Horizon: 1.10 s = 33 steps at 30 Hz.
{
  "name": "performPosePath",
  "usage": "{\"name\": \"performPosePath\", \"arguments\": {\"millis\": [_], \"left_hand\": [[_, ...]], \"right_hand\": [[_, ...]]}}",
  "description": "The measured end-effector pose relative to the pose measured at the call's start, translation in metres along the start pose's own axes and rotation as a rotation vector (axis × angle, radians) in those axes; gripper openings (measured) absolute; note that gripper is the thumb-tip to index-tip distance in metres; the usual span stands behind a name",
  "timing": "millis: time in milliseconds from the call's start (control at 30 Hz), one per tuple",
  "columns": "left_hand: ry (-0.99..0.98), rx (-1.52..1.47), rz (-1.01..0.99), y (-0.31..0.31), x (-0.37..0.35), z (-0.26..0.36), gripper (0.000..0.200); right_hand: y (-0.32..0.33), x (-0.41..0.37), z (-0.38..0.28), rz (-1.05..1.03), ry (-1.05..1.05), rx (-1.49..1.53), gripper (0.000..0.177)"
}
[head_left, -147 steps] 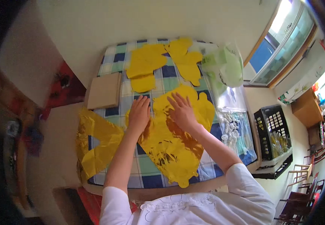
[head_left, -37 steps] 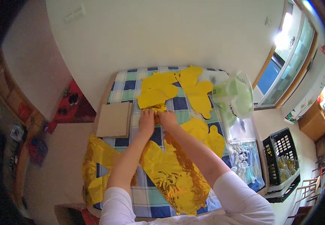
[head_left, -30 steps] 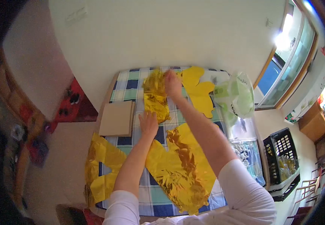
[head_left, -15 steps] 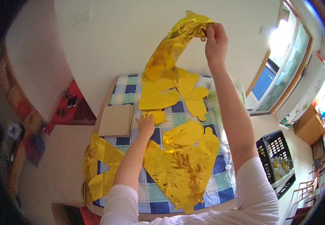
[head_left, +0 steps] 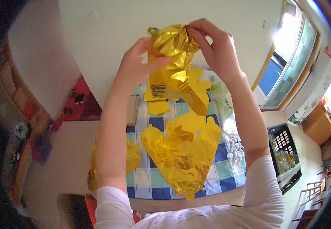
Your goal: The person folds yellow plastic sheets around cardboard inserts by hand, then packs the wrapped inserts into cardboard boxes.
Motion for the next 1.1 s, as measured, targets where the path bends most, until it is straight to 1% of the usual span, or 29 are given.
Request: {"name": "performPosePath", "arguments": {"millis": [67,100,167,200,233,300,333,367,433,467,533,567,667,767,867,967,1067,1100], "left_hand": [[0.108,-0.030,-0.032,-0.004,-0.003,0.018,0.035],[0.170,-0.049,-0.051,-0.008,-0.008,0.020,0.031],[0.182,-0.167,0.015,-0.011,-0.012,0.015,0.025],[0.183,-0.226,0.050,-0.012,-0.016,0.015,0.023],[0.190,-0.126,0.060,-0.013,-0.021,0.022,0.022],[0.113,-0.096,0.019,-0.020,-0.027,0.023,0.023],[0.072,-0.079,-0.003,-0.025,-0.029,0.026,0.023],[0.105,-0.094,-0.030,-0.030,-0.031,0.028,0.024],[0.167,-0.120,-0.082,-0.040,-0.036,0.034,0.024],[0.119,-0.109,-0.072,-0.044,-0.038,0.037,0.025],[0.019,-0.083,-0.046,-0.049,-0.039,0.035,0.026],[-0.001,-0.159,-0.058,-0.050,-0.037,0.034,0.028],[0.018,-0.077,-0.043,-0.048,-0.037,0.033,0.025],[0.141,-0.061,-0.026,-0.045,-0.035,0.032,0.023],[0.195,-0.011,-0.029,-0.036,-0.026,0.014,0.026],[0.146,-0.038,-0.018,-0.038,-0.024,0.014,0.028],[-0.024,-0.012,-0.038,-0.040,-0.024,0.016,0.027],[-0.051,0.011,-0.032,-0.041,-0.025,0.017,0.027]], "right_hand": [[0.006,-0.008,-0.003,-0.048,-0.047,-0.013,0.025],[0.007,-0.022,-0.001,-0.147,-0.148,0.100,0.035],[0.006,-0.056,0.010,-0.328,-0.348,0.323,0.056],[0.002,-0.083,0.016,-0.461,-0.323,0.242,0.070],[-0.005,-0.116,0.025,-0.589,-0.289,0.160,0.084],[-0.027,-0.181,0.050,-0.789,-0.311,0.177,0.088],[-0.037,-0.209,0.057,-0.828,-0.398,0.264,0.075],[-0.048,-0.230,0.062,-0.862,-0.486,0.352,0.062],[-0.066,-0.250,0.073,-1.009,-0.476,0.241,0.039],[-0.072,-0.257,0.078,-1.082,-0.466,0.187,0.030],[-0.074,-0.257,0.085,-0.935,-0.495,0.145,0.029],[-0.074,-0.257,0.089,-0.865,-0.506,0.126,0.031],[-0.064,-0.245,0.091,-0.910,-0.509,0.024,0.029],[-0.060,-0.248,0.102,-0.842,-0.481,0.088,0.027],[-0.063,-0.255,0.119,-0.825,-0.442,0.028,0.021],[-0.056,-0.248,0.124,-0.730,-0.493,-0.025,0.019],[-0.056,-0.248,0.133,-0.753,-0.583,-0.006,0.020],[-0.059,-0.250,0.138,-0.729,-0.520,-0.053,0.017]]}}
Point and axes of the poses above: each hand's wrist, its own x-axis towards the middle knuckle, its own y-axis out of the back of the hand, z = x × y, the point moved 3 cm from there along x, towards the middle knuckle, and after that the axes turned 11 degrees about -x, right-handed, at the moved point
